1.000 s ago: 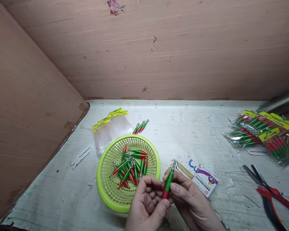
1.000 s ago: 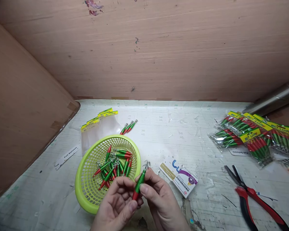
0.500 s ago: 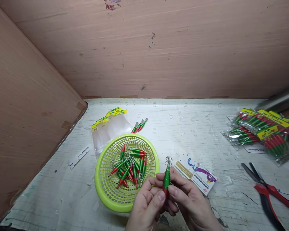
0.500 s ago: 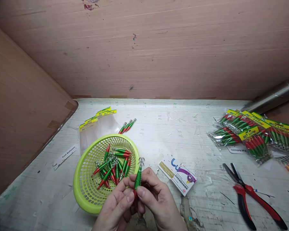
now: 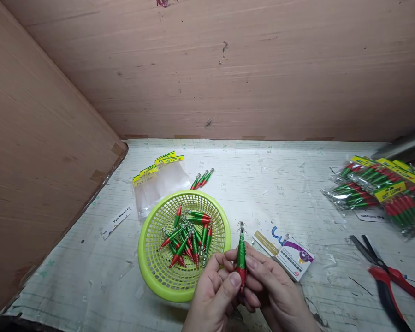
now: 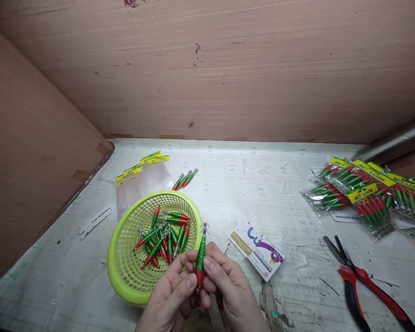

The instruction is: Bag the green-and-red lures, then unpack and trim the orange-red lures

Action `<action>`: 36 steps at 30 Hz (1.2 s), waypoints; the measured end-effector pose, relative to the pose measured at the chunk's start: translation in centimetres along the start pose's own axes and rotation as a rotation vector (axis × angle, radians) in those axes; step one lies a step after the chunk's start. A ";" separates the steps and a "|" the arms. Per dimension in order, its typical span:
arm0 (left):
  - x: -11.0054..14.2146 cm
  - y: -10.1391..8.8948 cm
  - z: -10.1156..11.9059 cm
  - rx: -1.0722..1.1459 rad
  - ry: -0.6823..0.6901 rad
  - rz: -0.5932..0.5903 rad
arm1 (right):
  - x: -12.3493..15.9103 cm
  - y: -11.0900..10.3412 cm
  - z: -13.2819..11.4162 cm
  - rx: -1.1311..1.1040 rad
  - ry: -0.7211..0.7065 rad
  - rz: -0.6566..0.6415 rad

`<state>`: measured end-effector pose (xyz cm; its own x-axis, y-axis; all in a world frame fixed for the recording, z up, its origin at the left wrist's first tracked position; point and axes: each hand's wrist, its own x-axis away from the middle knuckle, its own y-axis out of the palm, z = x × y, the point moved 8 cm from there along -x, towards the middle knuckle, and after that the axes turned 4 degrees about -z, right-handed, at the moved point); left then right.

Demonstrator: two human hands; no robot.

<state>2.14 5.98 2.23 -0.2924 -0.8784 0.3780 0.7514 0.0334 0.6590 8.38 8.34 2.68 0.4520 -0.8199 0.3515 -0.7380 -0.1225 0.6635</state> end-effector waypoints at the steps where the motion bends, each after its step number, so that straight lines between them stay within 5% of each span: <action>1: 0.1 -0.2 0.0 -0.044 0.000 0.000 | -0.1 0.0 0.2 0.003 0.006 -0.029; 4: 0.6 -2.1 2.5 -0.454 0.100 0.076 | -0.1 -1.4 -0.1 0.134 -0.026 0.007; 8: 2.3 -6.0 11.0 -1.479 0.327 0.545 | 0.5 -4.8 -2.2 0.439 -0.178 0.165; 10: 2.4 -7.4 13.6 -1.856 0.234 0.720 | 0.6 -6.0 -2.7 0.507 -0.197 0.191; 13: 1.2 -8.5 14.3 -2.146 0.010 0.729 | 0.7 -7.0 -3.0 0.542 -0.210 0.233; 21: 0.0 -8.1 13.3 -2.189 -0.096 0.705 | 0.6 -8.0 -1.7 0.491 -0.214 0.283; 31: 2.5 -8.2 14.1 -1.952 0.323 0.704 | 1.1 -7.5 -1.9 0.420 -0.174 0.292; 36: 2.2 -8.5 14.0 -1.769 0.335 0.663 | 1.3 -7.5 -2.1 0.455 -0.190 0.305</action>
<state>-13.16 10.48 6.54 0.1982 -0.9801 -0.0107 0.3972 0.0903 -0.9133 15.50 9.38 -0.48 0.1179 -0.9367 0.3296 -0.9810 -0.0583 0.1851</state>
